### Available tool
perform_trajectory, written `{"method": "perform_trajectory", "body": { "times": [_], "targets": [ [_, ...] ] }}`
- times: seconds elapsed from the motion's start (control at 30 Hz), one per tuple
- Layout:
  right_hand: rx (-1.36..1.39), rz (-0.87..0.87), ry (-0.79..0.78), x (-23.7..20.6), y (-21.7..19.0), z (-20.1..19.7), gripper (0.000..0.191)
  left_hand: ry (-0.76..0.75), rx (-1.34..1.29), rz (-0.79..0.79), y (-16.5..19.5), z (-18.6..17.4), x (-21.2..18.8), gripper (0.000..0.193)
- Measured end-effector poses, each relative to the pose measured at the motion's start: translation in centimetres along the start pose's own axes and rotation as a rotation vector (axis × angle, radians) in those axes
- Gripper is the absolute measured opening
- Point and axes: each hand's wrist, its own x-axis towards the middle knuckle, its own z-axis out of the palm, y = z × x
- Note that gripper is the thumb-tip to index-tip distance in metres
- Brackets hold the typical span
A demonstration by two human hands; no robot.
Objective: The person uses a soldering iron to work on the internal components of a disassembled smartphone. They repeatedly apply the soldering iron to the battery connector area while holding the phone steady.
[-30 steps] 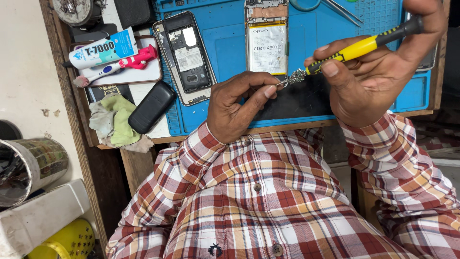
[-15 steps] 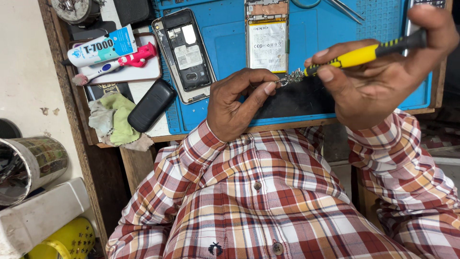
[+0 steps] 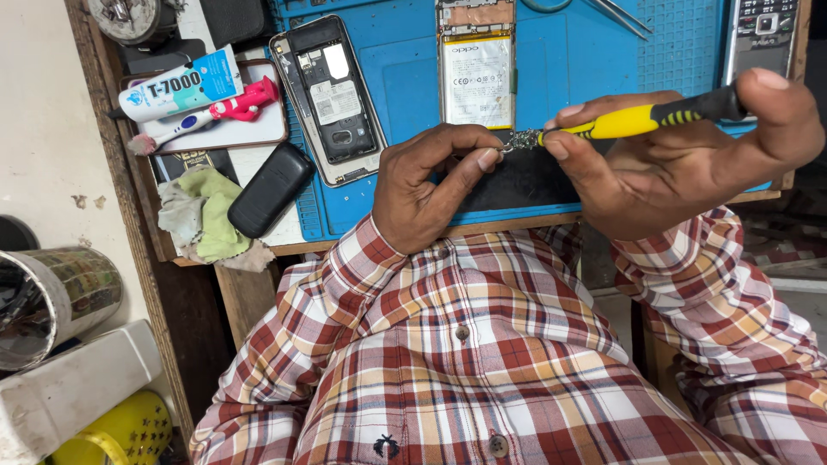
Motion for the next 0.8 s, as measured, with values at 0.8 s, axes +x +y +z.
{"method": "perform_trajectory", "body": {
  "times": [0.8],
  "targets": [
    [0.035, -0.007, 0.025, 0.8, 0.2, 0.5, 0.098, 0.000, -0.187, -0.121, -1.1, 0.2, 0.0, 0.019]
  ]
}}
